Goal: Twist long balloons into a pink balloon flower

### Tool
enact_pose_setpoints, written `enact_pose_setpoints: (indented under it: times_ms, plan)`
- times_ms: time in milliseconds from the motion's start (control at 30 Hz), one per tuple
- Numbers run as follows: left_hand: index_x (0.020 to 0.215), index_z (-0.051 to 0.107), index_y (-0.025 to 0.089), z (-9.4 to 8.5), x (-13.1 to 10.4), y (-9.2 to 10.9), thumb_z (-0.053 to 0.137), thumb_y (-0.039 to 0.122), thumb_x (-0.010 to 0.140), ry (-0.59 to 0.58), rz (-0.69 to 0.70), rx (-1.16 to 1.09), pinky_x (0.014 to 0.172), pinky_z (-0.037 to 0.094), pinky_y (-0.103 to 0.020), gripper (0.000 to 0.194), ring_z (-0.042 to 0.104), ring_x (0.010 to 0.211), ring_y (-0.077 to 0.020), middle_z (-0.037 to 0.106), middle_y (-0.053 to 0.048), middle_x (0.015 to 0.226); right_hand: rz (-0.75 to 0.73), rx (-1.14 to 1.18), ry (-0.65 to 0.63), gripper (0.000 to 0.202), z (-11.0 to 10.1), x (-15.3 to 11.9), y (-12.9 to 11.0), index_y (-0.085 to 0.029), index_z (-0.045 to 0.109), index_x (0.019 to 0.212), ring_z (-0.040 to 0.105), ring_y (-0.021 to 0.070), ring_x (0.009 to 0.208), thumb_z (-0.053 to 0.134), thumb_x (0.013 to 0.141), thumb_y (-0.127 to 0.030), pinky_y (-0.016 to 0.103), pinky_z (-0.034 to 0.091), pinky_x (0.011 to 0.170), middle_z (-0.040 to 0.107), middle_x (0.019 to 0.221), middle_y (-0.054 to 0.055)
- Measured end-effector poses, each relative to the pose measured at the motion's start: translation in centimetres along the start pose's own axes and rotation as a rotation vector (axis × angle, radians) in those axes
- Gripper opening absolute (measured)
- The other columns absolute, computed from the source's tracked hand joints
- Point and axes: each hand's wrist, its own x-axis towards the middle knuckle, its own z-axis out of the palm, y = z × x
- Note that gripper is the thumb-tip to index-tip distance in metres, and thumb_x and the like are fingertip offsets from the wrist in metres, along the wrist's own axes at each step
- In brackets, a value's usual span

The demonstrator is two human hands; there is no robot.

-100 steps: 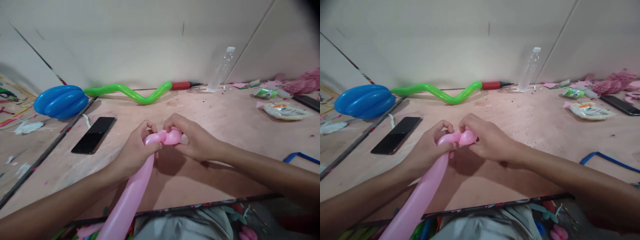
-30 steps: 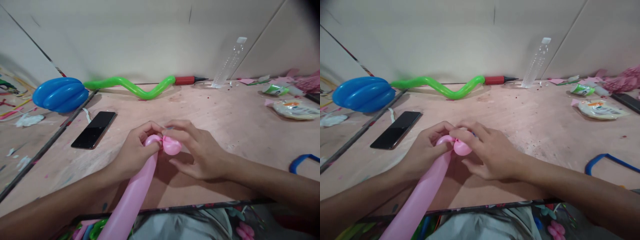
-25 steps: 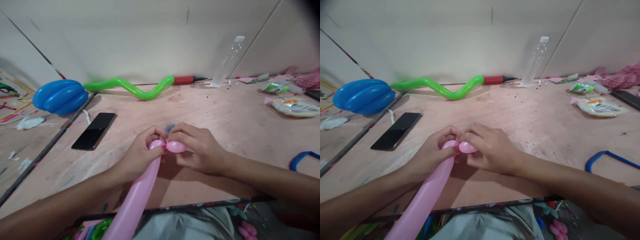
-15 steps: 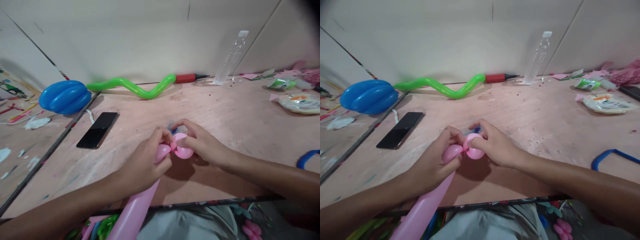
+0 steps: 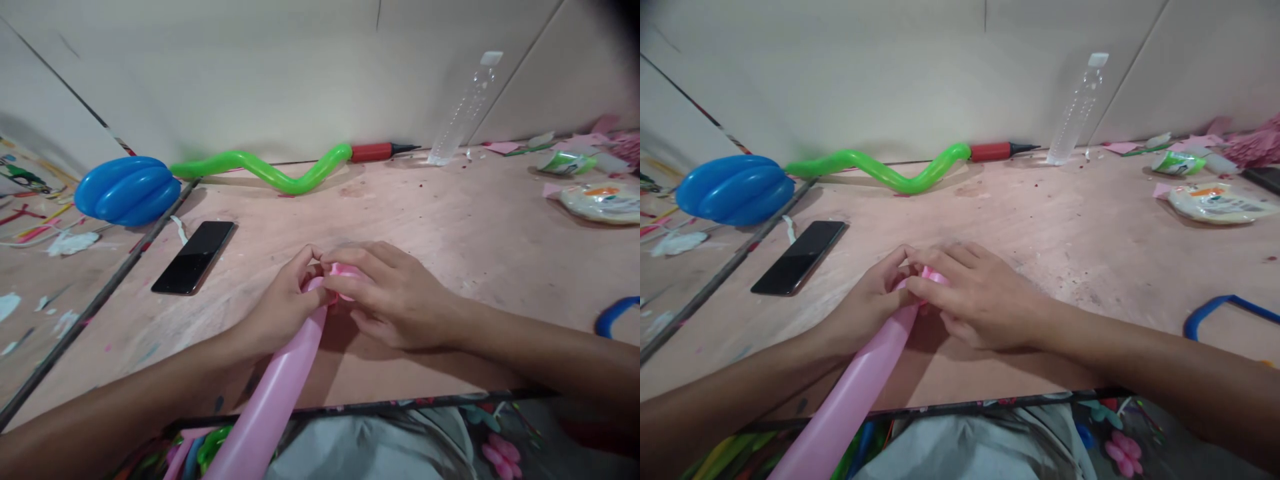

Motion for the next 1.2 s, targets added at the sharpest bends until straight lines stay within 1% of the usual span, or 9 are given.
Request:
enact_pose_setpoints:
  times_ms: [133,333,433,533,633,700,767,1000,1200]
  plan:
    - [0.094,0.047,0.022,-0.1,-0.2,0.2,0.060,0.014,0.083,-0.027,-0.079,-0.019,0.071,0.043,-0.026,0.019,0.056,0.075,-0.0131,0.057,0.004,0.083,0.027,0.056,0.013,0.017,-0.5,0.2,0.5,-0.017,0.064,0.108,0.061,0.0248,0.100,0.057,0.092,-0.017,0.041,0.051,0.088,0.070,0.109,0.012]
    - [0.093,0.047,0.022,0.8,-0.9,0.9,0.058,0.007,0.076,0.018,0.004,0.124,0.075,0.043,-0.024,0.025,0.055,0.082,-0.0118,0.057,0.003,0.092,0.736,0.745,-0.048,0.024,-0.4,1.1,0.1,-0.021,0.062,0.110,0.063,0.0163,0.078,0.061,0.086,-0.024,0.028,0.048,0.067,0.071,0.095,0.001]
    - [0.094,0.046,0.022,1.0,-0.9,1.0,0.057,0.006,0.073,-0.004,-0.035,0.091,0.072,0.043,-0.022,0.028,0.056,0.079,-0.0116,0.059,0.004,0.089,0.853,0.957,-0.195,0.024,-0.4,1.1,0.4,-0.020,0.063,0.099,0.062,0.0164,0.071,0.050,0.098,-0.040,0.027,0.046,0.059,0.070,0.088,0.004]
    - [0.093,0.048,0.021,0.7,-0.6,0.7,0.059,0.009,0.074,0.010,-0.073,0.074,0.068,0.044,-0.023,0.025,0.056,0.073,-0.0113,0.059,0.005,0.084,0.688,0.758,-0.140,0.031,-1.0,0.6,0.5,-0.021,0.063,0.104,0.065,0.0194,0.084,0.046,0.102,-0.047,0.031,0.050,0.068,0.071,0.098,0.006]
    - [0.090,0.047,0.021,0.5,-0.1,0.1,0.061,0.013,0.077,0.027,-0.084,0.003,0.068,0.044,-0.024,0.021,0.056,0.069,-0.0118,0.059,0.005,0.078,0.300,0.310,0.083,0.027,-1.6,0.1,0.1,-0.022,0.058,0.122,0.060,0.0241,0.110,0.058,0.097,-0.031,0.039,0.050,0.090,0.066,0.121,0.010]
    - [0.089,0.047,0.021,0.4,0.0,-0.1,0.063,0.016,0.079,0.048,-0.085,-0.049,0.068,0.044,-0.024,0.019,0.056,0.072,-0.0123,0.059,0.004,0.080,-0.009,0.053,0.097,0.028,-1.6,0.0,-0.2,-0.021,0.058,0.123,0.056,0.0243,0.119,0.057,0.095,-0.017,0.041,0.045,0.100,0.065,0.127,0.010]
    - [0.089,0.048,0.020,0.5,0.1,-0.2,0.066,0.020,0.079,0.078,-0.100,-0.090,0.070,0.044,-0.023,0.020,0.056,0.076,-0.0123,0.059,0.004,0.083,-0.176,-0.125,0.071,0.024,-1.3,0.1,-0.4,-0.020,0.061,0.117,0.055,0.0223,0.119,0.050,0.098,-0.010,0.040,0.043,0.102,0.068,0.123,0.008]
    - [0.094,0.051,0.021,0.6,-0.3,-0.3,0.071,0.029,0.083,0.141,-0.112,-0.269,0.068,0.043,-0.021,0.024,0.056,0.075,-0.0108,0.057,0.003,0.087,-0.177,-0.329,0.120,0.022,0.1,0.6,-0.5,-0.020,0.064,0.109,0.059,0.0210,0.111,0.046,0.101,-0.009,0.040,0.044,0.098,0.072,0.109,0.006]
    - [0.094,0.048,0.022,0.6,-0.4,-0.4,0.074,0.026,0.081,0.106,-0.094,-0.339,0.066,0.041,-0.021,0.029,0.053,0.072,-0.0102,0.056,0.004,0.084,-0.158,-0.130,0.217,0.020,0.0,0.7,-0.3,-0.018,0.065,0.107,0.061,0.0208,0.110,0.050,0.099,-0.008,0.038,0.048,0.096,0.074,0.108,0.007]
